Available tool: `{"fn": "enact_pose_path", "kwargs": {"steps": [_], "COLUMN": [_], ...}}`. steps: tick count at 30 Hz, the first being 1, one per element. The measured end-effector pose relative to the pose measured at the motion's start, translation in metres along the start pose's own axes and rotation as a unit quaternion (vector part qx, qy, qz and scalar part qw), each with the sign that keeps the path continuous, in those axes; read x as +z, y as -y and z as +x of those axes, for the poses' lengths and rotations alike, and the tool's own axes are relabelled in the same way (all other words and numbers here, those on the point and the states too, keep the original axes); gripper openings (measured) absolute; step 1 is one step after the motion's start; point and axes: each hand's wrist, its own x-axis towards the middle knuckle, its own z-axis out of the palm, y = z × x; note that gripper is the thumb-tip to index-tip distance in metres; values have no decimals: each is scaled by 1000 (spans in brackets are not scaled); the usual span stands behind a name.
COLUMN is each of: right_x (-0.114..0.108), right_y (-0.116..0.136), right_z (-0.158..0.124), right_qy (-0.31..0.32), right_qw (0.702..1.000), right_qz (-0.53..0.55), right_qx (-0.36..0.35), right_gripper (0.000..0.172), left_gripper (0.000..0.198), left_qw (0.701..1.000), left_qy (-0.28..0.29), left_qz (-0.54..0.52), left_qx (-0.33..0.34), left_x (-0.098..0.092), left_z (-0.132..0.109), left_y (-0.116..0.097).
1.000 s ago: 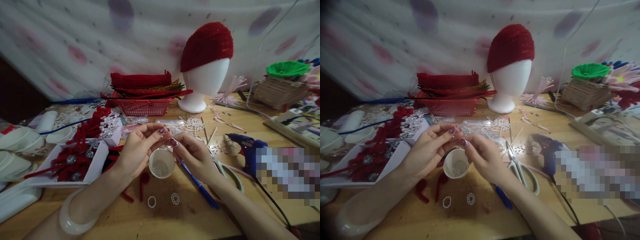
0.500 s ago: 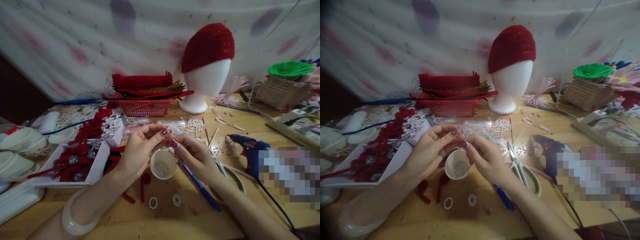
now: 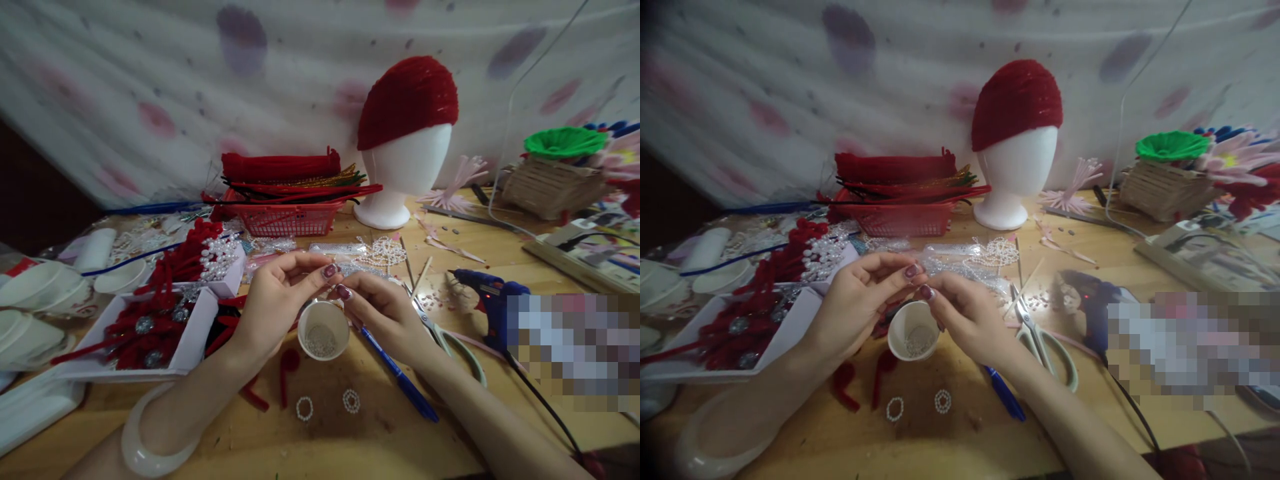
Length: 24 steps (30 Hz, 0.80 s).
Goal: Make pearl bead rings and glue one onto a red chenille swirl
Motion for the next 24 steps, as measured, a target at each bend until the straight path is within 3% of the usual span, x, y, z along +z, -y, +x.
{"fn": "enact_pose_path", "kwargs": {"steps": [5,10,14,20,24], "right_x": [-1,0,0,3,5], "right_y": [-3,-3,-2,-3,-8], "right_z": [1,1,0,-2,-4], "right_qy": [22,44,45,38,34], "right_qw": [999,998,998,999,998], "right_qz": [30,52,49,26,45], "right_qx": [9,15,20,4,-1], "right_gripper": [25,23,27,20,17], "left_gripper": [13,12,12,10,10], "left_qw": [999,999,999,989,992], "left_qy": [7,7,0,-4,3], "left_qz": [46,26,32,99,77], "left_qx": [18,20,32,106,99], "left_x": [-3,-1,1,2,4], "left_z": [-1,-3,-4,-4,-5], "left_y": [1,-1,-1,-2,-2]}}
